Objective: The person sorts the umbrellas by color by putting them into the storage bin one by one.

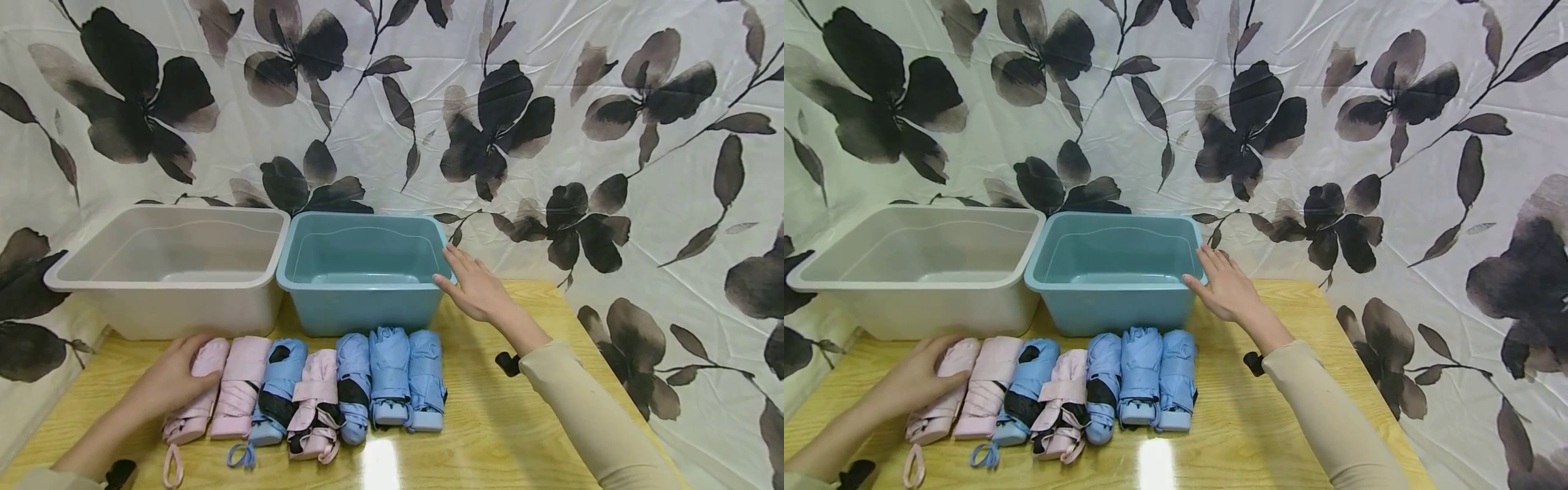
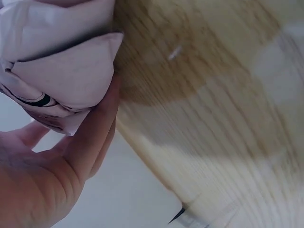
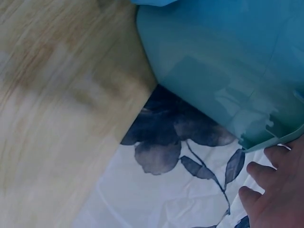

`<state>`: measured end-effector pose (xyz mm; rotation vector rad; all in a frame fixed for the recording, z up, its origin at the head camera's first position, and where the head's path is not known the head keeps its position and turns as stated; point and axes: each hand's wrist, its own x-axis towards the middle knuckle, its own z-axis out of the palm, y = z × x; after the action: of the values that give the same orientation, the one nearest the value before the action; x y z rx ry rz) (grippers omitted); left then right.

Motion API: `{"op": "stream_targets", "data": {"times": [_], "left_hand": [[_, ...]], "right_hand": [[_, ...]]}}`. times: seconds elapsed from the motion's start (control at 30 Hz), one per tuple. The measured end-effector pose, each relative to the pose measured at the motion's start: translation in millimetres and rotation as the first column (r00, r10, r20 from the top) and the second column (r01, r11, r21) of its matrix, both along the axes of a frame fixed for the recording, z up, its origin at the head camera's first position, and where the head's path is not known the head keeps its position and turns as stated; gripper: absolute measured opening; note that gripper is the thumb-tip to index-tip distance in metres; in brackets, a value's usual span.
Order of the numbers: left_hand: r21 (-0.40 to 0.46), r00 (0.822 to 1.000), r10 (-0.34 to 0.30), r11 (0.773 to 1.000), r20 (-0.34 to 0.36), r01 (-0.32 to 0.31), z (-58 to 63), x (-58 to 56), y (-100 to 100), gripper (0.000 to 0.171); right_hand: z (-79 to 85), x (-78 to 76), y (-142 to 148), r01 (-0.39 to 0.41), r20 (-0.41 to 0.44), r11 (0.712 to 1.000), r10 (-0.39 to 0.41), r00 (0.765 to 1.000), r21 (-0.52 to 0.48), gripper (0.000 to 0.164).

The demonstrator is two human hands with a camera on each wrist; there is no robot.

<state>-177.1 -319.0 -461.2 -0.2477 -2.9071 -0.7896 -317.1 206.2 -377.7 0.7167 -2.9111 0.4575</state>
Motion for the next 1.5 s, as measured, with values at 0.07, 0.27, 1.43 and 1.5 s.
{"op": "stream_targets", "data": {"times": [0.07,0.27,1.43,1.5], "left_hand": [[0.011,1.000,0.005,1.000,-0.012,-0.005,-0.3,0.9,0,0.077],[0.053,1.000,0.019,0.998,-0.020,-0.018,-0.3,4.5,-3,0.076],[0.491,0.932,0.242,0.867,-0.268,-0.084,93.2,37.8,24,0.081],[0.501,0.927,0.241,0.863,-0.288,-0.069,104.2,33.4,27,0.081]], "right_hand": [[0.4,-0.1,-1,-0.004,-0.002,1.000,0.004,1.000,0.000,0.079],[0.0,-0.2,-4,-0.005,0.002,1.000,0.005,1.000,-0.013,0.078],[-3.1,-0.8,-1,0.007,0.000,1.000,-0.007,1.000,-0.014,0.080],[-2.4,-0.3,-1,0.008,0.005,1.000,-0.008,1.000,-0.017,0.080]]}}
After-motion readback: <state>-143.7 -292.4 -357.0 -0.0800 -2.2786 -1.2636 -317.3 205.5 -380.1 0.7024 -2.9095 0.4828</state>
